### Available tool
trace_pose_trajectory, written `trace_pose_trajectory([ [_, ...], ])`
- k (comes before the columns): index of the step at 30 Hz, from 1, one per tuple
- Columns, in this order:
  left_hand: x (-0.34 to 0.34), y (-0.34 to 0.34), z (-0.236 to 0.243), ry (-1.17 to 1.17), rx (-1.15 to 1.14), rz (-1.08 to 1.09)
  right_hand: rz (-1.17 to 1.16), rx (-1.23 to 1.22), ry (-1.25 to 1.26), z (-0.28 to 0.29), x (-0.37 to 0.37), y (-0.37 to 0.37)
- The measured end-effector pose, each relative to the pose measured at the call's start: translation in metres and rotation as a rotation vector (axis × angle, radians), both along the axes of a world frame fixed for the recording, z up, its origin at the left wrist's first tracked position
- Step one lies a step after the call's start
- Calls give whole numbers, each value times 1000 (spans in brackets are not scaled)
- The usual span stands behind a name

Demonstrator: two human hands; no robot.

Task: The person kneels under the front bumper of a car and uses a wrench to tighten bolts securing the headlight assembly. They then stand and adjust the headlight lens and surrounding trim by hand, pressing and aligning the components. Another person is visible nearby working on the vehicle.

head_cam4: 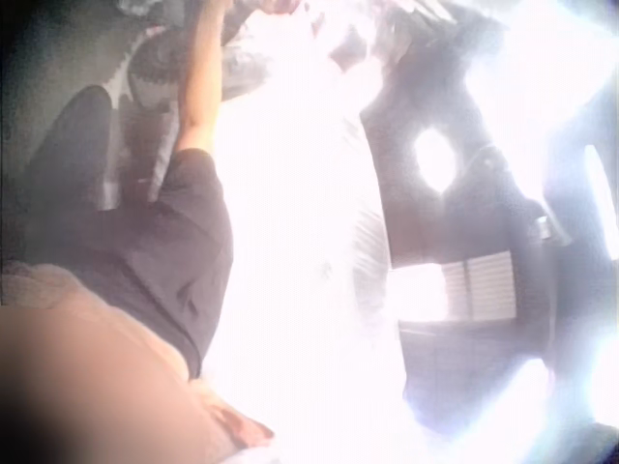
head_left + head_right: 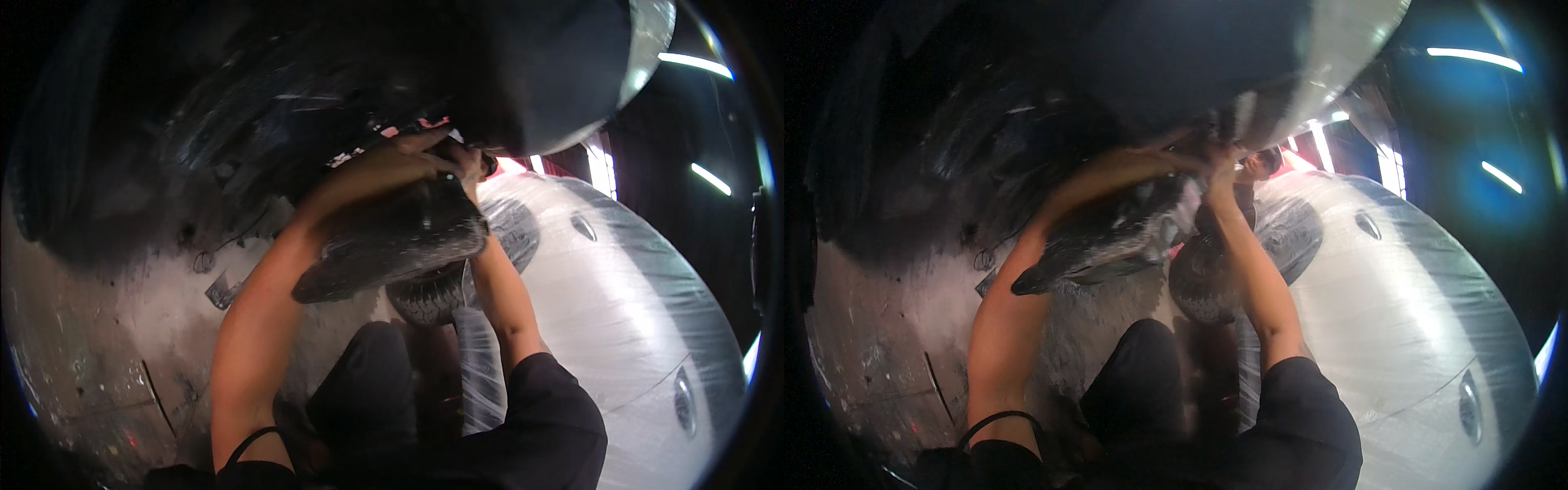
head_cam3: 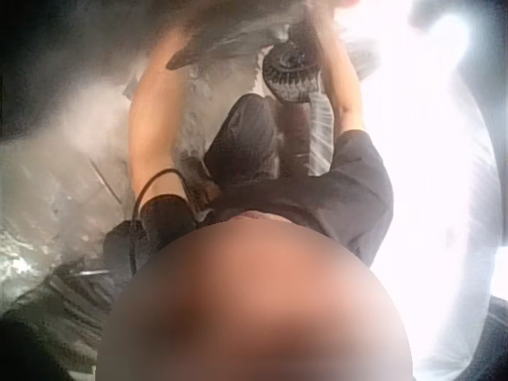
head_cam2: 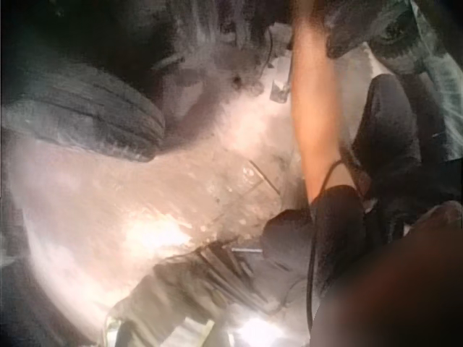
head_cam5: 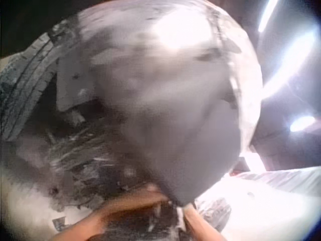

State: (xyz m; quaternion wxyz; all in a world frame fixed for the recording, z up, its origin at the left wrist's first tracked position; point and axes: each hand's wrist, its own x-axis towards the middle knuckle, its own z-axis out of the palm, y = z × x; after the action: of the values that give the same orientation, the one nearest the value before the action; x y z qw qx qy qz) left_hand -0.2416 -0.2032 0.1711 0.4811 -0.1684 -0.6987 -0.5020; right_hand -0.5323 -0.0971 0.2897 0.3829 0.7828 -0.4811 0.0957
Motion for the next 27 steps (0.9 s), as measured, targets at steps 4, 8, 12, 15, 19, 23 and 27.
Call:
trace_pose_trajectory([
  [4,-29,0,-2,191,9,-37,-56,-16,-163,-6,26,-5],
  [8,-35,-4,-11,159,-16,-59,-143,2,-84,-6,54,1],
  [12,-28,-3,-11,134,-55,-77,-131,-4,-91,-7,66,0],
  [15,-18,1,-20,129,-104,-107,-70,-125,-12,-9,69,-1],
  [19,-16,-5,-20,103,-135,-111,-13,98,-733,-12,79,3],
  [23,-19,-7,-14,85,-130,-99,83,115,-1145,-13,92,0],
  [27,-16,-2,-13,77,-114,-78,143,85,-1014,-14,97,-4],
])
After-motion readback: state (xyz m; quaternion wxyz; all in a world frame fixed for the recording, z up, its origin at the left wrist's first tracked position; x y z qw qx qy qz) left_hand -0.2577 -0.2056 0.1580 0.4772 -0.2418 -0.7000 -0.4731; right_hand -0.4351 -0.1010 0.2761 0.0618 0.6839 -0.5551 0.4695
